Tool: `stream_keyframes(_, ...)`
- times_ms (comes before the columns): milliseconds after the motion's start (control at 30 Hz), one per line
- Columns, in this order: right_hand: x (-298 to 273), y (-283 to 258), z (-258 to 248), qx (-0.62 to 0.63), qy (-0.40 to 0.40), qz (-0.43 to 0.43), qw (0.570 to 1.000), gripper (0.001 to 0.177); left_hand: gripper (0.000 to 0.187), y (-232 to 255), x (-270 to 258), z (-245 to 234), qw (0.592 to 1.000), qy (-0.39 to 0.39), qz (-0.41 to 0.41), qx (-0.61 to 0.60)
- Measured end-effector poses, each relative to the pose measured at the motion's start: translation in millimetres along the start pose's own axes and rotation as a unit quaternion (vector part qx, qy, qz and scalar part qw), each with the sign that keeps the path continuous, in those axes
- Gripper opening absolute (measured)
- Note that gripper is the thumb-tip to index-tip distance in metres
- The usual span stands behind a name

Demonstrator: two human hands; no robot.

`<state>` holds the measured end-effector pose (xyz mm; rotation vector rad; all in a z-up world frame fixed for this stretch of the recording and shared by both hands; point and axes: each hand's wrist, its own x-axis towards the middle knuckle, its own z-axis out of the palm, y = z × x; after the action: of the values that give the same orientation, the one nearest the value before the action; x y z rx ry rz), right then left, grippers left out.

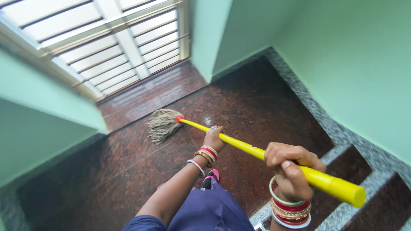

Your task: The person is mopping a staircase using a long-handled mop, scrubbing the surface of several steps.

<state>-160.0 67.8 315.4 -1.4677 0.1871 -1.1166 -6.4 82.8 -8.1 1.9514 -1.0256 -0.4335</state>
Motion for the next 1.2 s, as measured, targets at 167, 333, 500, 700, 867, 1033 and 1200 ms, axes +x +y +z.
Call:
stream_keyframes(167,9,-16,2,-0.276,-0.076,-0.041,0.957,0.008,0.017,41,38,56,0.989,-0.060,0.090,-0.098)
stream_keyframes(333,2,40,36,-0.282,-0.265,-0.049,0.921,0.008,0.014,53,34,64,0.954,-0.208,0.100,-0.190)
stream_keyframes(500,-24,122,49,-0.332,-0.274,0.045,0.902,0.017,0.013,57,-2,38,0.916,-0.285,0.066,-0.274)
stream_keyframes(700,-63,132,24,-0.390,-0.138,0.043,0.909,0.012,0.016,69,-35,4,0.860,-0.323,-0.013,-0.396)
stream_keyframes(867,-73,79,32,-0.365,-0.057,-0.024,0.929,0.009,0.020,82,-25,19,0.764,-0.343,-0.087,-0.540)
stream_keyframes(1033,-91,39,67,-0.332,-0.022,-0.065,0.941,0.004,0.021,66,-31,15,0.882,-0.347,0.235,-0.215)
stream_keyframes(1200,-101,19,115,-0.322,-0.066,-0.105,0.939,0.001,0.023,42,-35,-57,0.898,-0.308,0.316,-0.003)
